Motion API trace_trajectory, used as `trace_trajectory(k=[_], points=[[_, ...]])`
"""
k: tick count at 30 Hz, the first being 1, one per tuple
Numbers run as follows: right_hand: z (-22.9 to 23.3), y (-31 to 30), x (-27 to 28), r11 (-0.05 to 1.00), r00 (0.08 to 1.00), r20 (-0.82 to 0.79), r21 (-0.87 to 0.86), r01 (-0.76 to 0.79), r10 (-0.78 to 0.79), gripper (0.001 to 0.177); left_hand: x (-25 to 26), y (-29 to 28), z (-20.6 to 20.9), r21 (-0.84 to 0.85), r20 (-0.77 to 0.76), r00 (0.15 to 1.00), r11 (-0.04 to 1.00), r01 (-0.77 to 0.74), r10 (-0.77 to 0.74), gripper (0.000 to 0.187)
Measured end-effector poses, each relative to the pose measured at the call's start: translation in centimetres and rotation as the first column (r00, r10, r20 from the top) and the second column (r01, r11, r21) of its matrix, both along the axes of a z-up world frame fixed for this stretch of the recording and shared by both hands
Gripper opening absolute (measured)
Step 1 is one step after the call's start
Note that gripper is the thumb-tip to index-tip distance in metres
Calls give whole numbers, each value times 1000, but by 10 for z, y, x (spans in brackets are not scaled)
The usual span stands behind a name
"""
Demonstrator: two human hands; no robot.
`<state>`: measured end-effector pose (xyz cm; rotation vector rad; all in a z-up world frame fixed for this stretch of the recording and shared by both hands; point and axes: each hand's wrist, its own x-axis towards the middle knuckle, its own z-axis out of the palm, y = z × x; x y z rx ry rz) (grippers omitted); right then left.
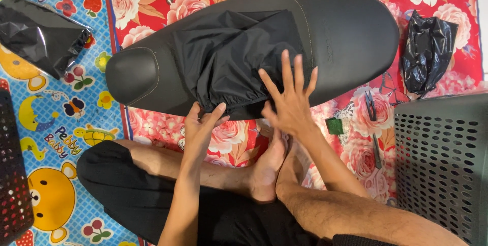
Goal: The person folds a black flexible object and places it into a clear plastic bag by hand.
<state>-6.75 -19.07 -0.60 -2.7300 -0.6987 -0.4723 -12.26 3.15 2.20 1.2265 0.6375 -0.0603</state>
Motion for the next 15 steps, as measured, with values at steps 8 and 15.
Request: trace_trajectory(k=[8,15], points=[[-11,65,-8,969,970,40,54,-241,239,76,11,-11,25,119,133,990,992,34,-50,35],[-41,68,7,942,942,36,9,-335,334,62,-1,25,-19,200,35,995,976,90,-99,69]])
